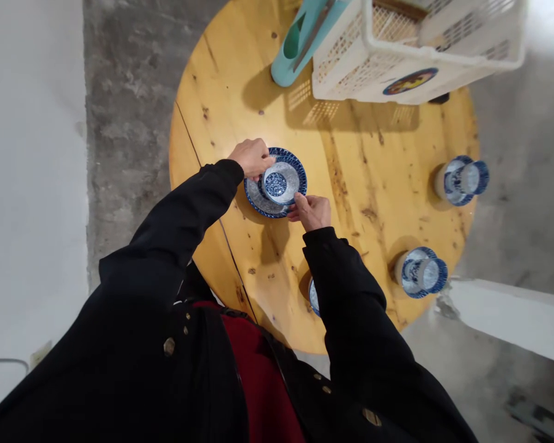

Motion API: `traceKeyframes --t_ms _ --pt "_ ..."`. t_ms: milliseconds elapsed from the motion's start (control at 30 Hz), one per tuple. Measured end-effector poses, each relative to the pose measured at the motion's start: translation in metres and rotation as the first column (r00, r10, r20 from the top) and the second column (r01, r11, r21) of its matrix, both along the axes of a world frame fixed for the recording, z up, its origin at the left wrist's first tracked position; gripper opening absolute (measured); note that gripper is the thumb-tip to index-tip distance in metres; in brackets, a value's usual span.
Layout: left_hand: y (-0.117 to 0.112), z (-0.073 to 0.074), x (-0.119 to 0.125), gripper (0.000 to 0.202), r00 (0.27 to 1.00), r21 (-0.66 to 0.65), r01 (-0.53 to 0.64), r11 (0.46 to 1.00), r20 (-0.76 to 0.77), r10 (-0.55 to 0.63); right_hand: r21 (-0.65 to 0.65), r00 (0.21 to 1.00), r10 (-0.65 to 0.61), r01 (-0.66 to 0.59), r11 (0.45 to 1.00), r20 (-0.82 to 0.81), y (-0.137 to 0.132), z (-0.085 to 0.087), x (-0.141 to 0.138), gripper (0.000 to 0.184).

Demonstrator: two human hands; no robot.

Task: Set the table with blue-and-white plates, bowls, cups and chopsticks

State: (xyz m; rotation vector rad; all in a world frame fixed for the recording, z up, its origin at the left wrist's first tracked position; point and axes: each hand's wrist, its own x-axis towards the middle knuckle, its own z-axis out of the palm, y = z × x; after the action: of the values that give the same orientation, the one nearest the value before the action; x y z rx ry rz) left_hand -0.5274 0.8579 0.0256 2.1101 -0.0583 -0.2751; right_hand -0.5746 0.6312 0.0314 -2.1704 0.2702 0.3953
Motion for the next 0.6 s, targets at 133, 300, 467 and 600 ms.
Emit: traceKeyframes --t_ms 133,300,467,600 --pt "0.001 0.004 -0.002 0.022 0.998 0.041 -0.019 0.999 0.058 0.016 0.049 1.0 -0.026 0.025 0.998 0.016 0.005 0.002 0.002 0.024" --pt "-0.004 0.002 -0.002 0.024 0.995 0.065 -0.004 0.998 0.097 -0.003 0.052 0.998 -0.064 0.064 0.997 -0.018 0.012 0.004 0.002 0.024" --pt "-0.006 -0.002 0.0 0.023 0.995 0.05 -0.016 0.999 0.1 0.011 0.064 0.997 -0.071 0.072 0.995 -0.014 0.013 0.006 -0.001 0.026" --pt "-0.005 -0.003 -0.001 0.023 0.997 0.058 -0.012 0.998 0.08 0.008 0.055 0.998 -0.066 0.067 0.996 -0.017 0.013 0.003 -0.001 0.022"
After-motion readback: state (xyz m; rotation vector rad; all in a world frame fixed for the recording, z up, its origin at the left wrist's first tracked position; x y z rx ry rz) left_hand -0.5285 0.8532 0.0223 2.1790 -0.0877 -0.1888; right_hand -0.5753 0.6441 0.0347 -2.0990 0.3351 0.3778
